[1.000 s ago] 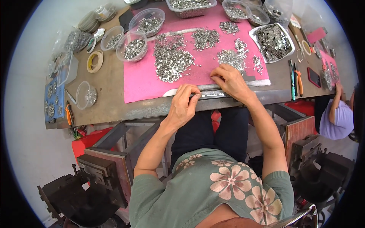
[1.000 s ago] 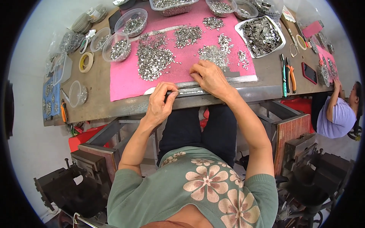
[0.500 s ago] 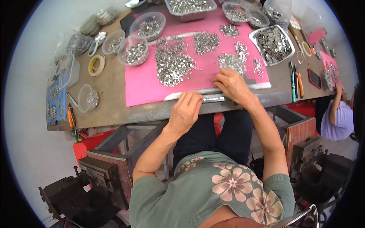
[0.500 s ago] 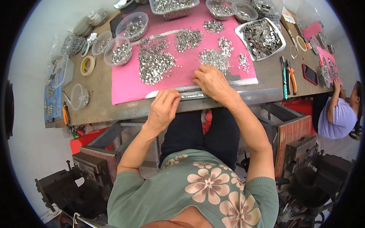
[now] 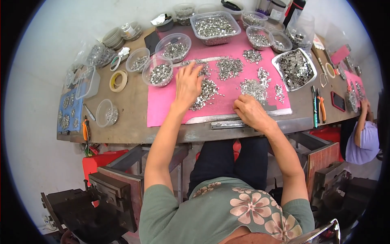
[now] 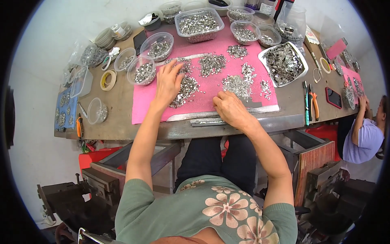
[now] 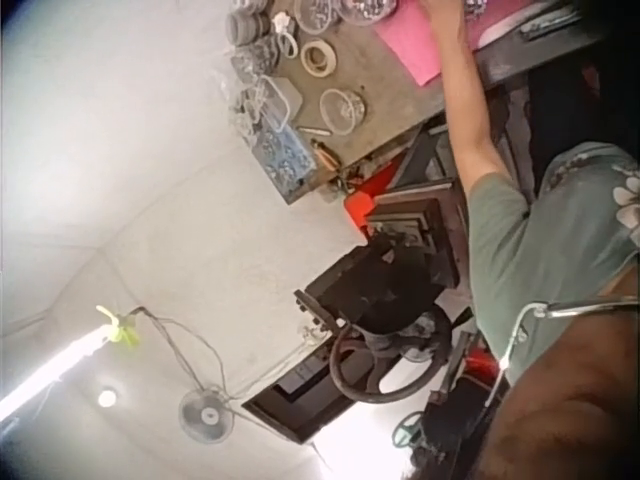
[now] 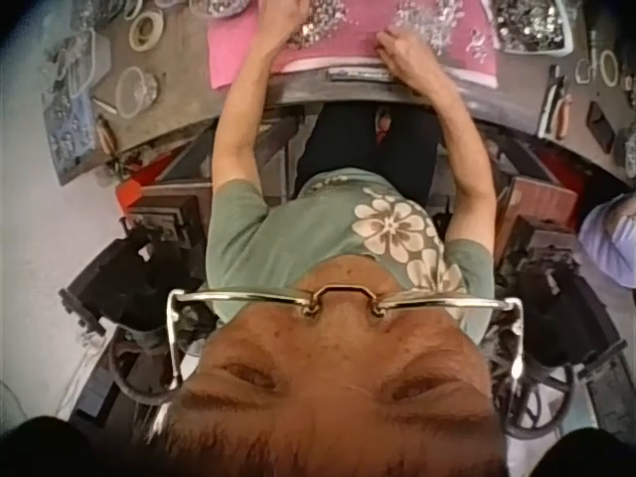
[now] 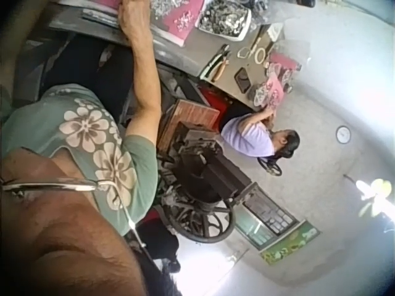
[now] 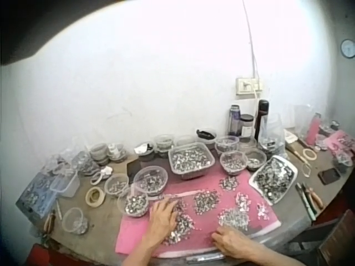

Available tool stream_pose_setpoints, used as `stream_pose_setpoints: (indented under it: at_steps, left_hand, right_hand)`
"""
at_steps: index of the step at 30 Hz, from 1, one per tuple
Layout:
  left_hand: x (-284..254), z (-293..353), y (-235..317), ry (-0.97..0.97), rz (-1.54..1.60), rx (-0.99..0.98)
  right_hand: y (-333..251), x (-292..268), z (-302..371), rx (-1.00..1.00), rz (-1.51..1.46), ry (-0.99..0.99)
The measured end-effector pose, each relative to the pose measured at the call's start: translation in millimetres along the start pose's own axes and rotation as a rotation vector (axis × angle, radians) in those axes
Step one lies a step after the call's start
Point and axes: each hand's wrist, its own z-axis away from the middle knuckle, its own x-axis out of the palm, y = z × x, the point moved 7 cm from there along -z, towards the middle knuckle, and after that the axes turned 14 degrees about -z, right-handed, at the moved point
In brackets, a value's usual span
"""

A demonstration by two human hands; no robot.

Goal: The person arranges small metal pieces into a metal holder by hand, places the holder into a manual press machine, operates the press, and returns to loading more pieces into the holder.

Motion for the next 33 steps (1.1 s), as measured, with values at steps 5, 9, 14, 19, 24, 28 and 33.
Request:
stream_pose_setpoints:
  at_steps: [5, 9, 14, 19, 24, 28, 33]
  left_hand:
    - [27.8, -19.0, -16.8, -0.187, -0.042, 0.055]
    - [25.9, -15.6, -30.7, -0.164, 0.085, 0.042]
    - [20.3, -11.0, -24.8, -0.132, 0.032, 0.063]
    - [26.0, -17.6, -28.2, -0.190, 0.052, 0.063]
    - [25.4, -19.4, -34.8, -0.189, 0.139, 0.017]
    - [22.6, -21.5, -42.9, -0.122, 0.211, -0.075]
    - [11.6, -12.4, -15.7, -0.125, 0.320, -0.092]
  right_hand:
    - [6.2, -0.4, 0.2, 0.044, -0.026, -0.009]
    - [9.8, -4.4, -0.7, -0.010, -0.065, 0.064]
    - [-7.9, -12.1, 15.6, 0.117, -0.370, 0.175]
    - [-31.4, 2.6, 31.3, 0.044, -0.353, 0.202]
    - [-34.2, 11.3, 36.4, 0.024, -0.288, 0.231]
    - [-38.5, 13.0, 37.0, -0.013, -0.216, 0.256]
    - [-43.3, 12.1, 37.3, -0.043, -0.165, 0.271]
